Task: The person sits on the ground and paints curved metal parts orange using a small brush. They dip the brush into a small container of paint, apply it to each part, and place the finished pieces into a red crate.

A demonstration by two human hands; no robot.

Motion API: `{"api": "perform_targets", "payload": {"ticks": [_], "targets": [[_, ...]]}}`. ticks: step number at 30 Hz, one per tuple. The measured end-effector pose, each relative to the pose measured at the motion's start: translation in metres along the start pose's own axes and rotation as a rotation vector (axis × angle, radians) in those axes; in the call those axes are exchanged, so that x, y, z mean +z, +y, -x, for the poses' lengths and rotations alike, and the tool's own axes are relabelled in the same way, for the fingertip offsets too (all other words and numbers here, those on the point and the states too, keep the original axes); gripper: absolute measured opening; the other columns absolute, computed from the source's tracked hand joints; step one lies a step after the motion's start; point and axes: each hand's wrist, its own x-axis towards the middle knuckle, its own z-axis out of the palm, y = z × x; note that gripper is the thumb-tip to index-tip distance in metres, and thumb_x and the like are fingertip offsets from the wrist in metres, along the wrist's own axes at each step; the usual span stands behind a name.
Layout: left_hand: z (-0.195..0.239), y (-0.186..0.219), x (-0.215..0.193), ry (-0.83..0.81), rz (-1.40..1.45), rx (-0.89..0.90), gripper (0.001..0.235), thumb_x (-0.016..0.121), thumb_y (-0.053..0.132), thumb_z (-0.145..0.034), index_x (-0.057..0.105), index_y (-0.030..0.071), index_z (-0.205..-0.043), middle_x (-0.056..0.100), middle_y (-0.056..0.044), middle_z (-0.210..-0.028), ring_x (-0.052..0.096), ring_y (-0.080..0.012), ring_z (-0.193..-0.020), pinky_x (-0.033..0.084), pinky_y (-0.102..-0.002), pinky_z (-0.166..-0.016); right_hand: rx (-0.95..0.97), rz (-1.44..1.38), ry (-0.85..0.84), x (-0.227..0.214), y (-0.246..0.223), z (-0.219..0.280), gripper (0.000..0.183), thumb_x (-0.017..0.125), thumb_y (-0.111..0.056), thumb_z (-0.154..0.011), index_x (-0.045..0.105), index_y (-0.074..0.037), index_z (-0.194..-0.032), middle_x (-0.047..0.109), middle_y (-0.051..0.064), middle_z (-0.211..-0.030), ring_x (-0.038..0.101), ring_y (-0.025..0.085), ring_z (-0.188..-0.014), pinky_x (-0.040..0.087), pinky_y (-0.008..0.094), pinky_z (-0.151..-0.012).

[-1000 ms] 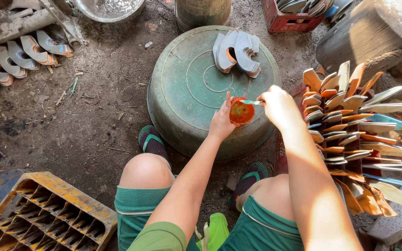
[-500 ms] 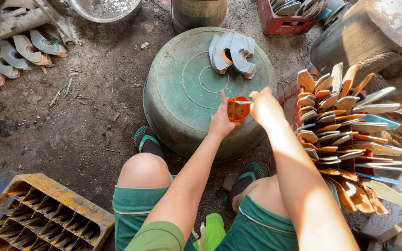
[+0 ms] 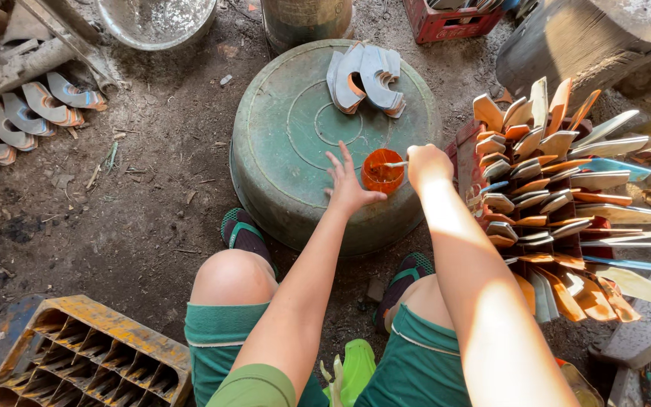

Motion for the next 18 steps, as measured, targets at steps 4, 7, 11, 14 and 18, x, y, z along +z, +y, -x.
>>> {"api": "perform_targets", "payload": {"ticks": [4,7,11,14,18], "targets": [[0.01,-0.011,0.002,0.004,0.072,0.286,0.164,0.101,0.046,-0.05,-0.02,0.023,-0.158,-0.012,-0.028,-0.168,0.006,-0.0442,-0.158,0.016,-0.075,-0.113,-0.007,0.025,-0.015,-0.002,0.0,0.004,0.019,0.059,-0.019,-0.097,0.076,-0.011,-0.101,0.073,0.019,-0.102,0.071,0.04,-0.099,0.057,0.049,-0.082],[0.032,-0.017,0.015,0.194,0.453,0.468,0.132,0.088,0.044,-0.085,-0.011,0.012,-0.166,0.001,-0.028,-0.177,0.011,-0.0424,-0.165,0.019,-0.057,-0.131,-0.013,0.099,0.045,-0.004,-0.021,0.007,0.02,0.058,-0.015,-0.097,0.078,-0.011,-0.097,0.074,0.019,-0.103,0.073,0.039,-0.095,0.059,0.047,-0.079],[0.062,-0.024,0.028,0.377,0.792,0.183,0.098,0.066,0.021,-0.099,-0.005,0.008,-0.165,0.025,-0.025,-0.167,0.037,-0.0363,-0.15,0.033,-0.044,-0.12,0.052,0.154,0.176,-0.007,-0.05,0.015,0.044,0.055,-0.05,-0.099,0.078,-0.013,-0.097,0.066,0.013,-0.112,0.068,0.034,-0.105,0.054,0.048,-0.082],[0.072,-0.023,0.022,0.387,0.778,0.115,0.093,0.064,0.014,-0.096,0.001,0.009,-0.165,0.033,-0.024,-0.162,0.047,-0.0343,-0.142,0.041,-0.043,-0.114,0.08,0.125,0.159,-0.015,-0.06,0.018,0.043,0.054,-0.052,-0.096,0.078,-0.017,-0.102,0.063,0.012,-0.115,0.066,0.034,-0.107,0.049,0.05,-0.084],[0.082,-0.007,0.003,0.364,0.779,0.21,0.089,0.063,0.01,-0.096,0.007,0.008,-0.164,0.035,-0.022,-0.162,0.046,-0.0322,-0.142,0.043,-0.042,-0.112,0.098,-0.026,0.084,-0.011,-0.072,0.019,0.044,0.053,-0.052,-0.099,0.075,-0.016,-0.113,0.064,0.015,-0.118,0.07,0.035,-0.097,0.049,0.049,-0.086]]}}
